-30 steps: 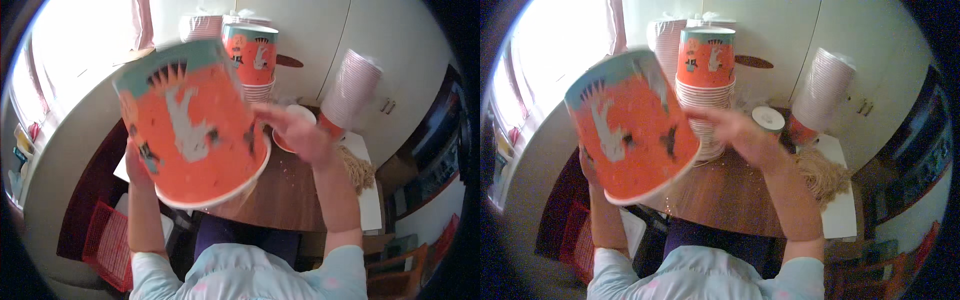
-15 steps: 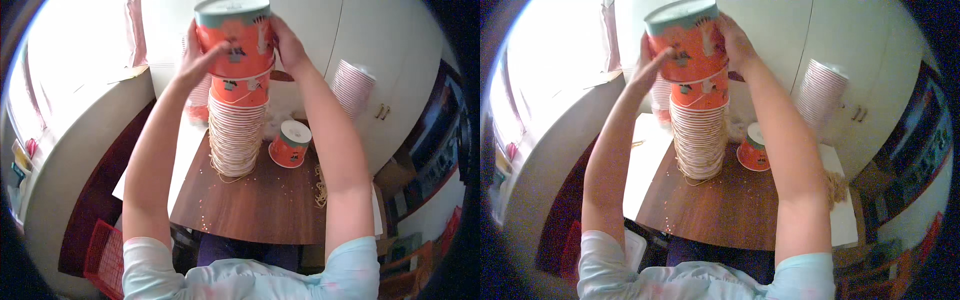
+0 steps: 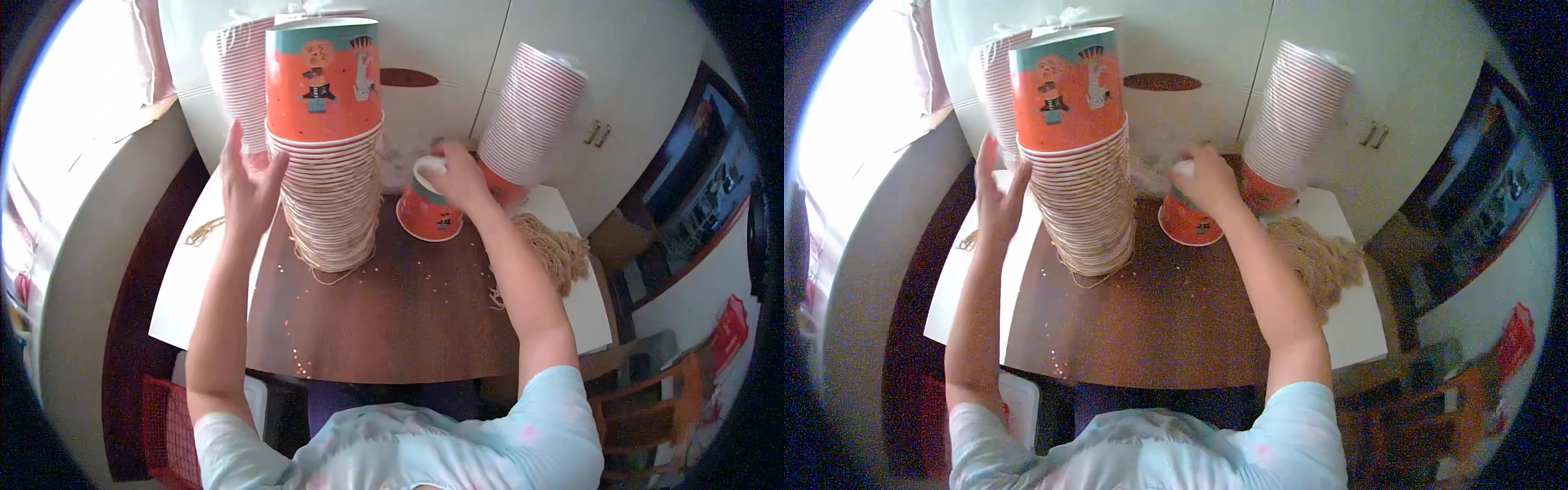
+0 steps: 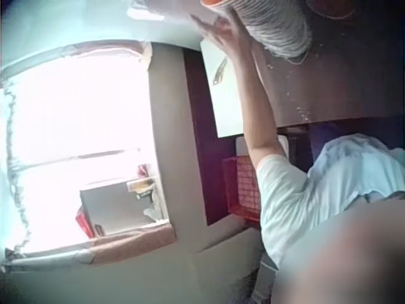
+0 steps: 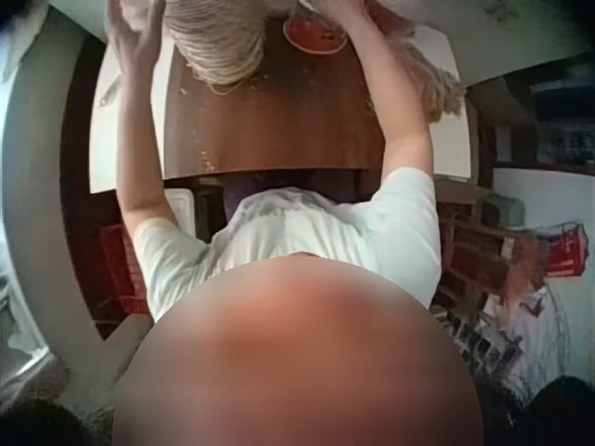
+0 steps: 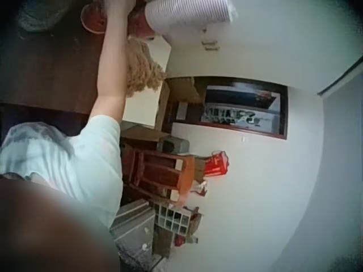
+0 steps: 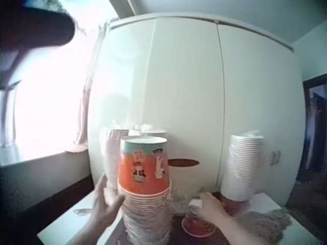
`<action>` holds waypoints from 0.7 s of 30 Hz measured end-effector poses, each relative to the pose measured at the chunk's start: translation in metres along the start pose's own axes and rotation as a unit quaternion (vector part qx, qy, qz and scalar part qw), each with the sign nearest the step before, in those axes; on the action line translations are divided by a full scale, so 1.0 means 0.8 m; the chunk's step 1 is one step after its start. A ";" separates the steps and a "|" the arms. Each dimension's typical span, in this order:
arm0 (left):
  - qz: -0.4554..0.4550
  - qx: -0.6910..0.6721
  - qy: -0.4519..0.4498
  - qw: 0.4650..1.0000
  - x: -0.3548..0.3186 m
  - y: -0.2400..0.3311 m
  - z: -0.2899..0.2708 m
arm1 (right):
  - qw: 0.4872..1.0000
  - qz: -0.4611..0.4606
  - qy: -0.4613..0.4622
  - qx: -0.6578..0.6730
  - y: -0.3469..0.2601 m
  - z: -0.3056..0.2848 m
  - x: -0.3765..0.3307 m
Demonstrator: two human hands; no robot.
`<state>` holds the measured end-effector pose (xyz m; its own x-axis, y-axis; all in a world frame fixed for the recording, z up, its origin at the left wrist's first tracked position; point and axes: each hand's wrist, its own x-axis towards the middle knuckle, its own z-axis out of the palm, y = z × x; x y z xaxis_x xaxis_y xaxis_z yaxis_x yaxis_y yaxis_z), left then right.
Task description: Tying individual rubber bands around the rims of paper cups for assembly or packaging.
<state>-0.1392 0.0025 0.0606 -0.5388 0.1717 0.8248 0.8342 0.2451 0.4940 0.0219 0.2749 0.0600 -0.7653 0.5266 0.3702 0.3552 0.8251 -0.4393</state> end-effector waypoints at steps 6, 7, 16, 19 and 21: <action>0.002 -0.203 -0.222 0.954 -0.167 0.068 0.046 | 0.974 -0.116 0.038 -0.191 0.095 0.034 -0.032; -0.146 -0.233 -0.287 0.918 -0.182 0.083 0.051 | 0.984 -0.095 0.074 -0.130 0.080 0.018 -0.035; 0.102 -0.174 -0.195 0.960 -0.203 0.146 0.043 | 0.678 0.222 0.054 0.699 0.089 -0.009 -0.223; 0.212 -0.185 -0.269 0.921 -0.211 0.152 0.018 | 0.562 0.283 -0.060 0.775 0.110 0.047 -0.306; 0.266 -0.146 -0.324 0.896 -0.207 0.159 -0.008 | 0.591 0.301 -0.155 0.733 0.104 0.040 -0.332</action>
<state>0.0567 -0.0011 -0.0111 0.0686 0.7315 0.6784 0.9376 -0.2796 0.2067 0.2374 0.1972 -0.1008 -0.8791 0.3844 -0.2818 -0.0592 -0.6747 -0.7357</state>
